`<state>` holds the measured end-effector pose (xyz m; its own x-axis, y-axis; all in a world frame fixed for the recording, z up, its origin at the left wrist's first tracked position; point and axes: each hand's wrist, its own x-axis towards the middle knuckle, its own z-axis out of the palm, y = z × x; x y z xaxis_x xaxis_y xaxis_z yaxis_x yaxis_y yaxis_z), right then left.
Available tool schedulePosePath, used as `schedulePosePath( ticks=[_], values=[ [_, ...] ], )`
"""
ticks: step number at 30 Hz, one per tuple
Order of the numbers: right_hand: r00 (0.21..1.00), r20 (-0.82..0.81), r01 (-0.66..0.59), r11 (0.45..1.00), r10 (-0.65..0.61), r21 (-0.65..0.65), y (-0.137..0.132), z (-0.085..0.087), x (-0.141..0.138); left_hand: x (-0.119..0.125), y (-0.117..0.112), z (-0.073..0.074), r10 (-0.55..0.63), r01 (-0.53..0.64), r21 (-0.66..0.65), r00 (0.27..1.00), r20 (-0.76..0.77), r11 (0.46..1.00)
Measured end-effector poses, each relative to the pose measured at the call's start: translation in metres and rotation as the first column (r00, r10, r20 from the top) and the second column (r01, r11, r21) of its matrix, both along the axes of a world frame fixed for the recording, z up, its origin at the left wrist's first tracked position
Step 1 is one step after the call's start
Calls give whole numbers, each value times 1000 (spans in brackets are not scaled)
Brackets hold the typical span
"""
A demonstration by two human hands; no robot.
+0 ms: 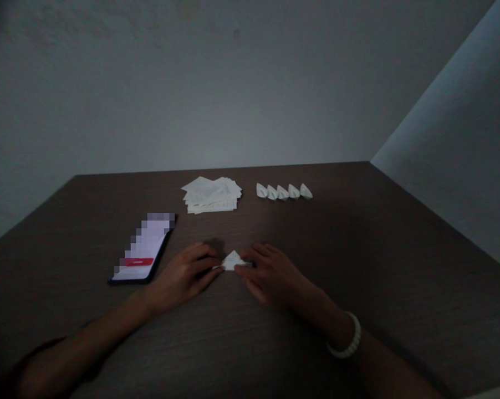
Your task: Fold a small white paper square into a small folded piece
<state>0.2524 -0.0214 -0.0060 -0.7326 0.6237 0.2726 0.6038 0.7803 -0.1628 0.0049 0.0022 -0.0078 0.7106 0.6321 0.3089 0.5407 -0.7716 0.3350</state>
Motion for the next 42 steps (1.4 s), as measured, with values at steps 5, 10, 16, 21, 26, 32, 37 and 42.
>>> schedulePosePath(
  ticks=[5,10,16,21,26,32,37,42],
  values=[
    [998,-60,27,999,-29,-39,-2,-2,-3,1,0,1,71,-71,1,997,-2,997],
    [987,-136,76,994,-86,-78,-2,-4,-6,2,0,1,67,-67,3,998,12,998],
    [979,-189,62,994,-79,-91,1,-4,-6,1,0,-2,71,-71,24,997,7,997],
    [968,-229,65,988,-97,-143,3,-4,-8,1,0,0,73,-73,10,997,-13,997],
    [959,-258,71,978,-121,-195,6,-5,-10,2,-1,1,75,-75,-7,997,-16,997],
    [951,-271,70,959,-147,-273,9,1,-12,2,-1,0,85,-85,-14,996,-21,996],
    [936,-315,64,958,-154,-280,8,0,-13,2,0,0,75,-75,-41,997,-19,996],
    [920,-376,19,974,-106,-227,6,-3,-13,2,1,3,58,-59,-109,998,-10,992]
  ],
)
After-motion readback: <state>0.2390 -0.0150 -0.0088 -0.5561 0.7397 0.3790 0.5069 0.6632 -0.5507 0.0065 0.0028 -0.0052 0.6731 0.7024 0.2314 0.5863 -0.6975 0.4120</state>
